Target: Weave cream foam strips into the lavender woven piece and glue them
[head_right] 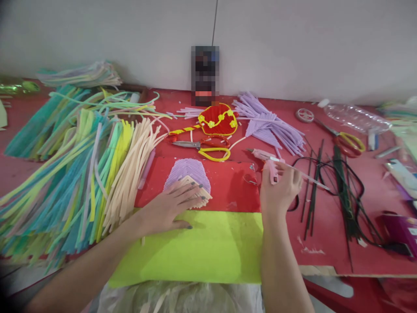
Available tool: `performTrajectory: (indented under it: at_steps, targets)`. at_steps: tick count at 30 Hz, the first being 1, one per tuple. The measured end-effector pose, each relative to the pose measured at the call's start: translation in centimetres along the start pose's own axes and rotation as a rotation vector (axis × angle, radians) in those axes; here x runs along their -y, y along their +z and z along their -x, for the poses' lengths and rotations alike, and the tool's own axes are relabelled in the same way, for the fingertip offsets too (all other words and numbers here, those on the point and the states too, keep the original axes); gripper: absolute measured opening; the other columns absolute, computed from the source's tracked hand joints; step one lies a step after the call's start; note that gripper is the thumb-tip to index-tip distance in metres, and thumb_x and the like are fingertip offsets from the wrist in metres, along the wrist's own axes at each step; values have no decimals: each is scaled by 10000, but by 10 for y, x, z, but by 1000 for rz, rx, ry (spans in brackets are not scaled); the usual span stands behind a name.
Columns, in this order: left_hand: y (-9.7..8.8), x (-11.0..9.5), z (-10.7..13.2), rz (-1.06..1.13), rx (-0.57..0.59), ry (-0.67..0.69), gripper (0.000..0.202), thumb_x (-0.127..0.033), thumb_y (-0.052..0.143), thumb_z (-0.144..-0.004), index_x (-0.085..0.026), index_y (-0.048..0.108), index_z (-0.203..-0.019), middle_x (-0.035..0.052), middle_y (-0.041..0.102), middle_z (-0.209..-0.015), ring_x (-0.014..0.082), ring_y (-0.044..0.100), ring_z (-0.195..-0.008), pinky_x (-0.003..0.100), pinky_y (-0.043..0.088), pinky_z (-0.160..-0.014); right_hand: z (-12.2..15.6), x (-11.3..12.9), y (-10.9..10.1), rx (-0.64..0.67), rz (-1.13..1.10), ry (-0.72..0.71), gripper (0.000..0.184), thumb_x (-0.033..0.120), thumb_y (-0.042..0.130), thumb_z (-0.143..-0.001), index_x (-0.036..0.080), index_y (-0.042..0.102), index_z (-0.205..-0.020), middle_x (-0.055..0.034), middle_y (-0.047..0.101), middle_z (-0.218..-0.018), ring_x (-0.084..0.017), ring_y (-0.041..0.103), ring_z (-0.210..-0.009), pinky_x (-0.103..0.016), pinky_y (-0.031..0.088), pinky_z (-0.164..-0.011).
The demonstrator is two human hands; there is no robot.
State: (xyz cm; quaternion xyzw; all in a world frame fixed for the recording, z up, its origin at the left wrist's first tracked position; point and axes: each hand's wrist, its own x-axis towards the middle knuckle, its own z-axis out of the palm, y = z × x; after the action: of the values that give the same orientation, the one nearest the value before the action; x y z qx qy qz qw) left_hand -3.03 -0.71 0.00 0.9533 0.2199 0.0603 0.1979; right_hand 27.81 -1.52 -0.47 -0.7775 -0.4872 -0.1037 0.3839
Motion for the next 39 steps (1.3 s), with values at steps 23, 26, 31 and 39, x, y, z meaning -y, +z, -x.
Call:
performTrajectory:
  at_steps: [23,26,31,39]
  targets:
    - [-1,0,-1,191,-66,32,678,-505,581,-859,-201,365,-1425,112,432,-1465,257,221,-1440,497,197,-1180,44,83,15,815,-368,-727,335,236,368,-952,219,520,-1251,-72,701,-1030,-232,576,-959,-414,468,-846]
    - [0,1,-2,209,-56,20,669,-495,588,-859,-209,366,-1422,101,434,-1465,245,215,-1443,488,197,-1181,44,85,15,816,-377,-734,328,229,376,-951,225,507,-1252,-66,693,-1092,-224,583,-961,-405,469,-839]
    - [0,1,-1,205,-63,13,653,-486,610,-846,-211,397,-1399,92,502,-1407,247,240,-1432,482,249,-1162,45,87,16,860,-337,-747,331,241,385,-950,223,500,-1261,-66,690,-1113,-221,584,-973,-404,469,-850]
    - [0,1,-1,171,-67,20,606,-506,588,-853,-173,459,-1342,111,496,-1409,267,286,-1411,483,246,-1165,49,89,18,829,-327,-733,292,270,412,-946,219,513,-1215,-77,687,-1106,-232,585,-963,-404,472,-826]
